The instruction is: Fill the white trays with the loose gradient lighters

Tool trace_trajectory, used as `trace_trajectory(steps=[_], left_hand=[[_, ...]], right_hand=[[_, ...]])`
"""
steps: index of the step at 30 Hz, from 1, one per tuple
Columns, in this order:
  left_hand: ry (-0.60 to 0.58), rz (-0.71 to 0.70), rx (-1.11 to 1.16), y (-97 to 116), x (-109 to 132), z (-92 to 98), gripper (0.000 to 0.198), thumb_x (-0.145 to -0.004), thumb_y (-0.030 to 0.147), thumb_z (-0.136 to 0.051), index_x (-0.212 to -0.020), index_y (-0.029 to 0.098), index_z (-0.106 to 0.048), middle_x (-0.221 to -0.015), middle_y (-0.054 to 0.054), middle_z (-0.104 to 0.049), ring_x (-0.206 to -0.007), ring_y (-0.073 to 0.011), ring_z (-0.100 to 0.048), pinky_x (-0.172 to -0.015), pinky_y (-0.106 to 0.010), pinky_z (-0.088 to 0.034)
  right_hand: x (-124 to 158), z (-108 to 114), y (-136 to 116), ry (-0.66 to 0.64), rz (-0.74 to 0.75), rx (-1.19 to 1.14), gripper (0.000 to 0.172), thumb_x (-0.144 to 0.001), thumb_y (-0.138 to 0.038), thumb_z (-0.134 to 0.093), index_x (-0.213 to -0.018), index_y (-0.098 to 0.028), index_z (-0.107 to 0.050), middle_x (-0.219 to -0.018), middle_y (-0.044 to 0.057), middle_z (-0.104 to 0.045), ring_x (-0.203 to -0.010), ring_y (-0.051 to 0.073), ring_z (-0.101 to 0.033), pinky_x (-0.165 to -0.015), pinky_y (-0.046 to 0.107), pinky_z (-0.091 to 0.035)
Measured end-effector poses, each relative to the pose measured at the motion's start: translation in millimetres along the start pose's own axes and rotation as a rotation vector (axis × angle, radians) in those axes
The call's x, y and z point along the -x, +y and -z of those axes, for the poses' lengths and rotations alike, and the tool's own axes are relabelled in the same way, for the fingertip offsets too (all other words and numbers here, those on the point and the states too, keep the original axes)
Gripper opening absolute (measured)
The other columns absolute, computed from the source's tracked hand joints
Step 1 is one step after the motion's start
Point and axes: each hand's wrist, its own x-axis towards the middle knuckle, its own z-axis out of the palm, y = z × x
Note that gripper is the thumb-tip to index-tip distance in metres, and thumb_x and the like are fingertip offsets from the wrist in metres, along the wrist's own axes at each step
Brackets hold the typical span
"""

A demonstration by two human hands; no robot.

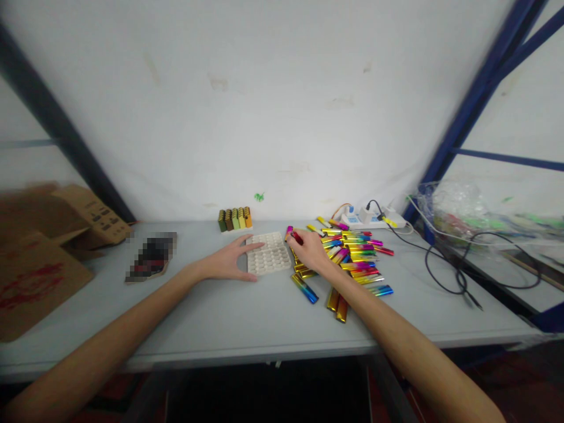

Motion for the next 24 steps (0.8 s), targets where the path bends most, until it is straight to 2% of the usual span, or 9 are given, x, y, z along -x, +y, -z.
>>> trace_trajectory(steps=[4,16,24], left_hand=[[0.000,-0.007,-0.004,1,0,0.9,0.115,-0.064,0.084,-0.073,-0.159,0.030,-0.038,-0.171,-0.013,-0.017,-0.154,-0.0402,-0.026,-0.126,-0.047,-0.026],[0.012,-0.043,-0.002,-7,-1,-2.9,0.113,-0.065,0.083,-0.073,-0.159,0.032,-0.037,-0.170,-0.010,-0.018,-0.153,-0.0396,-0.029,-0.126,-0.045,-0.026],[0.000,-0.022,-0.016,-3,0,-1.0,0.113,-0.065,0.084,-0.071,-0.159,0.031,-0.037,-0.170,-0.011,-0.017,-0.153,-0.0399,-0.028,-0.126,-0.045,-0.025]], right_hand=[[0,0,1,-0.013,0.008,0.040,0.041,-0.096,-0.046,-0.049,-0.063,-0.022,-0.040,-0.058,-0.003,-0.046,-0.056,0.013,-0.037,-0.056,0.029,-0.023],[1,0,2,-0.069,0.023,0.157,0.029,-0.091,-0.030,-0.047,-0.064,-0.023,-0.040,-0.060,-0.002,-0.047,-0.057,0.015,-0.042,-0.059,0.029,-0.025],[5,1,-6,-0.109,0.128,0.316,0.019,-0.088,-0.026,-0.053,-0.070,-0.021,-0.052,-0.062,0.001,-0.055,-0.056,0.015,-0.040,-0.058,0.031,-0.021]])
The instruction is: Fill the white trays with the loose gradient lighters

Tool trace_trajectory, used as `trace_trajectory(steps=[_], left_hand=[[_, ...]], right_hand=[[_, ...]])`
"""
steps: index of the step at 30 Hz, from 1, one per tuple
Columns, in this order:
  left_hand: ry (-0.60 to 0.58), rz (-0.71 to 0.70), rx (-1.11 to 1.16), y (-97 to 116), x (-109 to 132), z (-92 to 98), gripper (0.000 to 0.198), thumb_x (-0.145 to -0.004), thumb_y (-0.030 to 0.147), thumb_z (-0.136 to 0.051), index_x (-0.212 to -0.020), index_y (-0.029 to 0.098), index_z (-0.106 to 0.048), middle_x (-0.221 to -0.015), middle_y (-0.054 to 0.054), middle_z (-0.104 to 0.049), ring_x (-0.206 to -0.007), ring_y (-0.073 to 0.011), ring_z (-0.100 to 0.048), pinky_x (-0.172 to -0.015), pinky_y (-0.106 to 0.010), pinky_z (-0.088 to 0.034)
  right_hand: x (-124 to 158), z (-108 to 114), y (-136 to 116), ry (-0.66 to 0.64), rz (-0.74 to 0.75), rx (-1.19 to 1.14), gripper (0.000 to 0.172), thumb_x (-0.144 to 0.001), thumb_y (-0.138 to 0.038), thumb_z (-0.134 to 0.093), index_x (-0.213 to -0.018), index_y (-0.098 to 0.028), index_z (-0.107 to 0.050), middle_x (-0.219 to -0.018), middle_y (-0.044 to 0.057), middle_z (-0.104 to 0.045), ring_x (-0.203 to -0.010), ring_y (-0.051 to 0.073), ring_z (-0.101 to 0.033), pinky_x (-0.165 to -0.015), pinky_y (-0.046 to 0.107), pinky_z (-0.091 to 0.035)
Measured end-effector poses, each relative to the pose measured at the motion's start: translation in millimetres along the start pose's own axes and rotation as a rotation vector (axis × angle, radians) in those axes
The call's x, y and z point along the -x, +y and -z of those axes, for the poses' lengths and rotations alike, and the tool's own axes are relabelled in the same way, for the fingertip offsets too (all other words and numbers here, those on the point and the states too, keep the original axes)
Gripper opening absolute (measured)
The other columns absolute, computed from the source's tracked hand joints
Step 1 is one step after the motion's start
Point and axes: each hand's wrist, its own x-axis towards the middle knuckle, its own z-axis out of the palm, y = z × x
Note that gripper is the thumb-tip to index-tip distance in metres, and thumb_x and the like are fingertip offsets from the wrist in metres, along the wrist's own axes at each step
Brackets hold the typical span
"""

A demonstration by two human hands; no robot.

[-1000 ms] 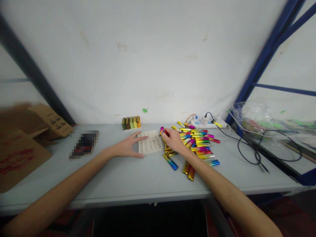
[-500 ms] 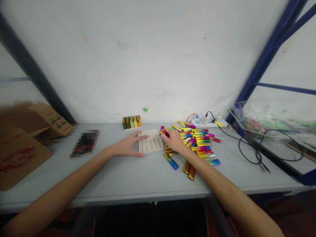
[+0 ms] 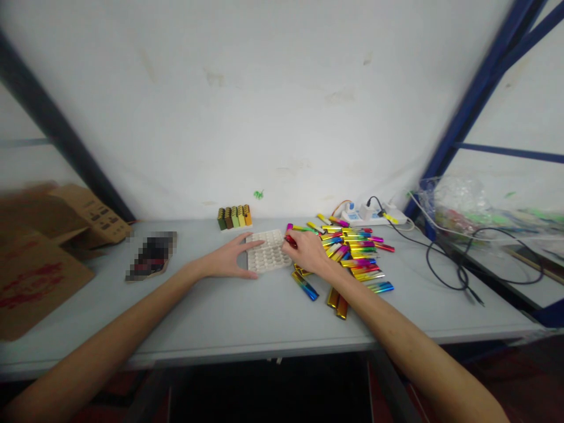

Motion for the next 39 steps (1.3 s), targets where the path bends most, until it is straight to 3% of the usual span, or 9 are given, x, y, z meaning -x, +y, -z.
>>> trace_trajectory(steps=[5,10,15,20,23,27,31,39], left_hand=[[-0.008,0.019,-0.001,1,0,-0.4,0.115,-0.065,0.084,-0.072,-0.160,0.029,-0.035,-0.170,-0.013,-0.016,-0.154,-0.0397,-0.026,-0.126,-0.046,-0.025],[-0.012,0.015,-0.007,0,-1,-0.9,0.117,-0.064,0.086,-0.071,-0.160,0.029,-0.035,-0.170,-0.013,-0.016,-0.154,-0.0393,-0.027,-0.126,-0.045,-0.024],[-0.011,0.020,0.000,0,-1,-1.6,0.115,-0.064,0.085,-0.071,-0.159,0.031,-0.036,-0.171,-0.011,-0.015,-0.154,-0.0388,-0.027,-0.126,-0.045,-0.025],[0.043,0.008,0.002,-4,-3,-7.6,0.127,-0.062,0.085,-0.072,-0.163,0.024,-0.026,-0.170,-0.014,-0.020,-0.153,-0.0387,-0.029,-0.126,-0.043,-0.026],[0.065,0.001,-0.004,-5,-5,-12.1,0.129,-0.061,0.086,-0.072,-0.162,0.020,-0.027,-0.170,-0.016,-0.021,-0.153,-0.0386,-0.029,-0.126,-0.043,-0.026],[0.070,-0.006,-0.016,-4,-6,-14.8,0.126,-0.061,0.086,-0.072,-0.161,0.020,-0.031,-0.170,-0.016,-0.021,-0.153,-0.0389,-0.030,-0.125,-0.043,-0.026],[0.076,-0.027,-0.007,-3,-6,-14.9,0.125,-0.061,0.085,-0.073,-0.160,0.021,-0.032,-0.169,-0.016,-0.023,-0.152,-0.0386,-0.033,-0.125,-0.044,-0.028],[0.067,-0.046,0.022,1,-6,-11.6,0.118,-0.061,0.083,-0.075,-0.156,0.022,-0.041,-0.168,-0.015,-0.026,-0.151,-0.0385,-0.034,-0.126,-0.045,-0.028]], right_hand=[[1,2,-5,-0.012,0.015,0.040,0.017,-0.088,-0.027,-0.058,-0.073,-0.020,-0.058,-0.065,0.002,-0.059,-0.057,0.015,-0.043,-0.058,0.029,-0.022],[2,5,-8,-0.044,0.085,0.055,0.029,-0.099,-0.039,-0.054,-0.081,-0.018,-0.061,-0.069,0.002,-0.061,-0.059,0.014,-0.046,-0.060,0.027,-0.025],[3,2,-6,-0.004,0.116,-0.023,0.034,-0.104,-0.047,-0.048,-0.092,-0.018,-0.061,-0.075,0.003,-0.062,-0.065,0.017,-0.052,-0.063,0.028,-0.034],[-2,-7,-2,0.108,0.243,-0.211,0.032,-0.109,-0.038,-0.036,-0.118,-0.018,-0.059,-0.105,0.012,-0.063,-0.097,0.022,-0.060,-0.088,0.035,-0.048],[-4,-9,-4,0.126,0.277,-0.268,0.032,-0.108,-0.040,-0.038,-0.112,-0.018,-0.063,-0.108,0.013,-0.060,-0.104,0.023,-0.057,-0.094,0.038,-0.048],[-8,-7,-12,0.089,0.233,-0.293,0.038,-0.106,-0.048,-0.043,-0.093,-0.018,-0.064,-0.091,0.007,-0.058,-0.087,0.020,-0.056,-0.081,0.032,-0.046],[-17,-9,-18,-0.047,0.162,-0.320,0.043,-0.105,-0.050,-0.046,-0.081,-0.018,-0.061,-0.067,-0.002,-0.055,-0.062,0.014,-0.047,-0.061,0.026,-0.033],[-37,-37,-23,-0.180,0.244,-0.238,0.028,-0.104,-0.036,-0.056,-0.089,-0.014,-0.066,-0.080,0.006,-0.068,-0.069,0.015,-0.057,-0.066,0.025,-0.037]])
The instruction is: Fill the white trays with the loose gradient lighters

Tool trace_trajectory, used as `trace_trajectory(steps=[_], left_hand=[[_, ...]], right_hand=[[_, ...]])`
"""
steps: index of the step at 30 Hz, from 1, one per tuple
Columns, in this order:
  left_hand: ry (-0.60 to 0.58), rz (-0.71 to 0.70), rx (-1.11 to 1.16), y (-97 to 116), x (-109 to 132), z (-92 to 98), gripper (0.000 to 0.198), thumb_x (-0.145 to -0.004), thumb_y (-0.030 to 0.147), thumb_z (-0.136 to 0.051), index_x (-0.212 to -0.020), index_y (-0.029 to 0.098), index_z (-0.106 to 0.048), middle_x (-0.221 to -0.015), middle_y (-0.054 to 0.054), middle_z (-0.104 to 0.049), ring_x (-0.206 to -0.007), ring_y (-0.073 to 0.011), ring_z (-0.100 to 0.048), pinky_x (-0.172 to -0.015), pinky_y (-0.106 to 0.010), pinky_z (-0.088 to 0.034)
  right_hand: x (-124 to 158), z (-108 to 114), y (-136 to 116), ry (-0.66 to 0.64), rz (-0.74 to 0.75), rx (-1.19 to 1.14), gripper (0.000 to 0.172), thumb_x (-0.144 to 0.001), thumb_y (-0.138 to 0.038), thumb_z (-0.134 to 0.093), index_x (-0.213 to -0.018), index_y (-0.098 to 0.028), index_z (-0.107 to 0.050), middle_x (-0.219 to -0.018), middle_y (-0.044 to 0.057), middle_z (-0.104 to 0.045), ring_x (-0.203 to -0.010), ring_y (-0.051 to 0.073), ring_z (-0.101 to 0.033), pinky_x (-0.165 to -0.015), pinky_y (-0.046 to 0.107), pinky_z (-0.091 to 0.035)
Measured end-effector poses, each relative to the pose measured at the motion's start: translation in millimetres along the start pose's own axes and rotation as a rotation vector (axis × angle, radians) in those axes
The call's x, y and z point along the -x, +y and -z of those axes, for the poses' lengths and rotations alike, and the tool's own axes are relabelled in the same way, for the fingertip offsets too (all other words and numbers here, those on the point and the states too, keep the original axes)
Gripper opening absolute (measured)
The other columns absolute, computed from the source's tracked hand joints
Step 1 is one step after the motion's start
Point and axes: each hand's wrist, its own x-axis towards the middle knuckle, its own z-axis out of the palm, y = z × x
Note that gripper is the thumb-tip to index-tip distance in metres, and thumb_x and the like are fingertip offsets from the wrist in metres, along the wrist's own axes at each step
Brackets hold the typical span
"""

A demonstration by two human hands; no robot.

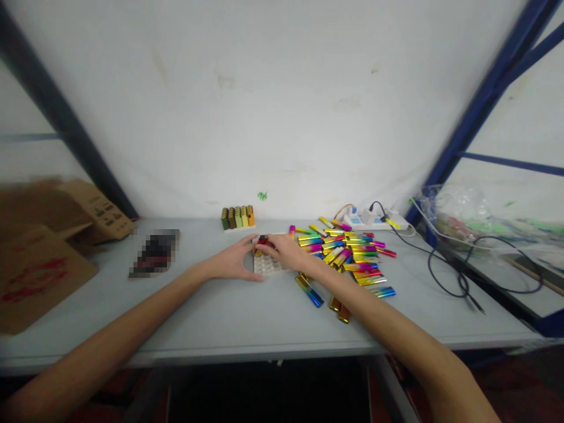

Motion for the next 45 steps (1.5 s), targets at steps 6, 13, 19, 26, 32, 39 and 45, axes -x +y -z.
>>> trace_trajectory(steps=[6,13,19,26,32,39,45], left_hand=[[0.005,0.012,0.024,0,0,0.1,0.108,-0.059,0.082,-0.077,-0.146,0.022,-0.054,-0.167,-0.012,-0.029,-0.151,-0.0399,-0.034,-0.126,-0.047,-0.029],[0.016,-0.068,0.025,-1,-2,1.0,0.104,-0.062,0.080,-0.076,-0.145,0.020,-0.055,-0.161,-0.014,-0.038,-0.148,-0.0375,-0.038,-0.127,-0.043,-0.028],[-0.033,0.029,0.005,3,0,4.3,0.116,-0.061,0.085,-0.074,-0.152,0.017,-0.047,-0.168,-0.016,-0.024,-0.153,-0.0384,-0.029,-0.128,-0.045,-0.025],[-0.020,0.005,0.015,5,1,5.7,0.117,-0.061,0.083,-0.074,-0.152,0.015,-0.047,-0.168,-0.018,-0.026,-0.153,-0.0398,-0.030,-0.128,-0.045,-0.026],[-0.027,0.012,-0.003,6,1,6.0,0.114,-0.063,0.083,-0.073,-0.153,0.016,-0.047,-0.169,-0.014,-0.026,-0.153,-0.0390,-0.029,-0.129,-0.043,-0.024],[-0.029,0.016,0.014,7,2,7.1,0.114,-0.064,0.082,-0.073,-0.153,0.017,-0.045,-0.169,-0.015,-0.026,-0.154,-0.0387,-0.028,-0.128,-0.046,-0.026],[-0.023,0.000,0.015,3,1,5.0,0.112,-0.064,0.080,-0.075,-0.154,0.020,-0.045,-0.168,-0.014,-0.027,-0.153,-0.0377,-0.029,-0.129,-0.045,-0.025]], right_hand=[[-9,-9,-1,-0.038,0.030,0.091,0.023,-0.102,-0.033,-0.058,-0.096,-0.012,-0.067,-0.088,0.010,-0.071,-0.076,0.018,-0.061,-0.071,0.027,-0.040],[-20,-8,-1,-0.137,0.012,0.170,0.034,-0.103,-0.040,-0.056,-0.092,-0.012,-0.071,-0.088,0.012,-0.073,-0.077,0.019,-0.064,-0.073,0.028,-0.040],[-10,13,8,-0.109,0.047,0.184,0.035,-0.100,-0.048,-0.059,-0.098,-0.015,-0.072,-0.090,0.009,-0.073,-0.076,0.017,-0.063,-0.070,0.027,-0.041],[15,52,75,0.037,-0.193,0.347,0.026,-0.102,-0.026,-0.055,-0.109,-0.010,-0.074,-0.109,0.017,-0.075,-0.099,0.023,-0.068,-0.093,0.033,-0.047],[22,46,106,-0.049,-0.297,0.329,0.032,-0.102,-0.036,-0.054,-0.112,-0.015,-0.077,-0.110,0.014,-0.078,-0.099,0.024,-0.071,-0.093,0.032,-0.048],[10,48,105,-0.049,-0.345,0.220,0.026,-0.092,-0.030,-0.069,-0.109,-0.014,-0.080,-0.104,0.012,-0.080,-0.088,0.023,-0.072,-0.081,0.029,-0.050],[12,44,100,-0.052,-0.336,0.314,0.023,-0.096,-0.030,-0.064,-0.102,-0.014,-0.078,-0.100,0.013,-0.079,-0.089,0.022,-0.071,-0.085,0.030,-0.049]])
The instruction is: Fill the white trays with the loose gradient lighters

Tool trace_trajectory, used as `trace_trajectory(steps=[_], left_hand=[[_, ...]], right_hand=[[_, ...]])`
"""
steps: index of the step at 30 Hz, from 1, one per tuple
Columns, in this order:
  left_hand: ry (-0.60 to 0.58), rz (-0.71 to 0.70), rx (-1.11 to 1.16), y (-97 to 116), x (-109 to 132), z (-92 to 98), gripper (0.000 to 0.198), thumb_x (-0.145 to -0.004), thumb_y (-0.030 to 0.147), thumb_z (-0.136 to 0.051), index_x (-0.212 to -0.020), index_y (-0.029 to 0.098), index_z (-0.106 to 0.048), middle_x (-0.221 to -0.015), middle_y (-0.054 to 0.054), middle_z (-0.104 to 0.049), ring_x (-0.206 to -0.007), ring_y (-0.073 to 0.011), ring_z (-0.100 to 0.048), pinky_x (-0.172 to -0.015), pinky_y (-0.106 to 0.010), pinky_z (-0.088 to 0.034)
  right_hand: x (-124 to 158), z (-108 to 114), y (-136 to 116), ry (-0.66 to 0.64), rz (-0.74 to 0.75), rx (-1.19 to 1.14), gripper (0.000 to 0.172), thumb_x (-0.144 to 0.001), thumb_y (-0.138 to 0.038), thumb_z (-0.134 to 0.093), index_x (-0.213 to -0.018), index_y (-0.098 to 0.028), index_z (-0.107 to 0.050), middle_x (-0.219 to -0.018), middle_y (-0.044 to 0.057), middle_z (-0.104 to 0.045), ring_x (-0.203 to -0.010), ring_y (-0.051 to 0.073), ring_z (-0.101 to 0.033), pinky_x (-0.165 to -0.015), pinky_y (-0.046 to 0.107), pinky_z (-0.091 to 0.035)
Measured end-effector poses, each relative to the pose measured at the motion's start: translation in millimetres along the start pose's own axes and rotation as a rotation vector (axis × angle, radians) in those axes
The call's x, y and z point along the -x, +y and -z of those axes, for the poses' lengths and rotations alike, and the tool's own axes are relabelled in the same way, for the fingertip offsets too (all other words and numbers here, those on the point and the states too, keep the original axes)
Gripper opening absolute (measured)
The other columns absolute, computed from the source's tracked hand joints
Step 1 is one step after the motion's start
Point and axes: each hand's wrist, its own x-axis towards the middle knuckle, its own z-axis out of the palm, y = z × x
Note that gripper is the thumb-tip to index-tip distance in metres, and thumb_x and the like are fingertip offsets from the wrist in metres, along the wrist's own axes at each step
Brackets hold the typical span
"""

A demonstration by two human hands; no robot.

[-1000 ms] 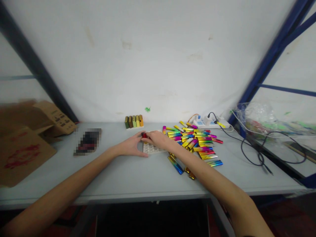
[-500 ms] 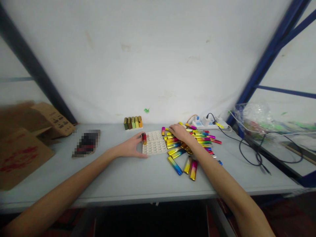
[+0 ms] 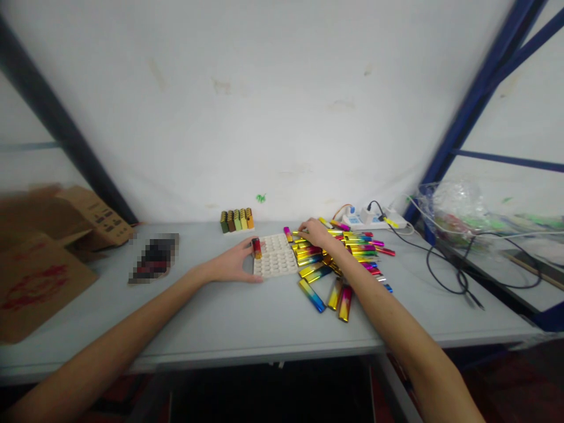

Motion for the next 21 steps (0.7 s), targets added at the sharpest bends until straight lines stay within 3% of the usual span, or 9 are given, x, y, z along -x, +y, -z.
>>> trace_trajectory(steps=[4,7,11,14,17,21], left_hand=[[0.014,-0.015,-0.008,-3,-1,-1.6,0.114,-0.064,0.081,-0.074,-0.154,0.018,-0.043,-0.168,-0.015,-0.027,-0.153,-0.0384,-0.030,-0.128,-0.044,-0.026],[0.014,-0.023,-0.018,-2,-1,-1.1,0.115,-0.065,0.082,-0.073,-0.153,0.015,-0.045,-0.167,-0.017,-0.027,-0.153,-0.0383,-0.030,-0.128,-0.043,-0.026],[0.009,-0.016,-0.025,1,0,0.1,0.114,-0.065,0.082,-0.073,-0.153,0.014,-0.044,-0.167,-0.018,-0.028,-0.152,-0.0376,-0.031,-0.128,-0.043,-0.026],[0.010,-0.011,-0.017,0,0,-0.1,0.113,-0.065,0.080,-0.074,-0.153,0.016,-0.044,-0.168,-0.017,-0.027,-0.153,-0.0380,-0.029,-0.128,-0.045,-0.026],[0.009,-0.022,-0.015,-1,0,-1.1,0.112,-0.066,0.080,-0.074,-0.154,0.018,-0.043,-0.168,-0.016,-0.026,-0.154,-0.0381,-0.026,-0.128,-0.046,-0.025],[0.065,-0.027,-0.022,-1,1,-1.6,0.108,-0.069,0.080,-0.071,-0.153,0.018,-0.045,-0.170,-0.017,-0.016,-0.156,-0.0385,-0.020,-0.128,-0.046,-0.023]], right_hand=[[5,4,-12,0.158,-0.068,0.013,0.025,-0.104,-0.031,-0.052,-0.108,-0.012,-0.067,-0.105,0.018,-0.076,-0.092,0.024,-0.070,-0.084,0.033,-0.048],[11,11,-23,0.269,-0.037,-0.181,0.024,-0.107,-0.031,-0.043,-0.114,-0.015,-0.058,-0.101,0.014,-0.075,-0.084,0.021,-0.070,-0.078,0.030,-0.048],[24,13,-43,0.301,0.099,-0.467,0.030,-0.107,-0.038,-0.039,-0.126,-0.016,-0.050,-0.085,0.004,-0.071,-0.066,0.016,-0.063,-0.067,0.027,-0.047],[34,13,-61,0.317,0.128,-0.515,0.039,-0.106,-0.038,-0.038,-0.137,-0.016,-0.046,-0.088,0.004,-0.069,-0.074,0.017,-0.062,-0.072,0.028,-0.047],[40,15,-77,0.322,0.110,-0.495,0.034,-0.107,-0.039,-0.036,-0.122,-0.018,-0.058,-0.097,0.006,-0.068,-0.087,0.018,-0.063,-0.079,0.029,-0.047],[43,18,-88,0.310,0.092,-0.504,0.032,-0.106,-0.044,-0.039,-0.102,-0.019,-0.059,-0.096,0.005,-0.067,-0.086,0.018,-0.062,-0.079,0.029,-0.045]])
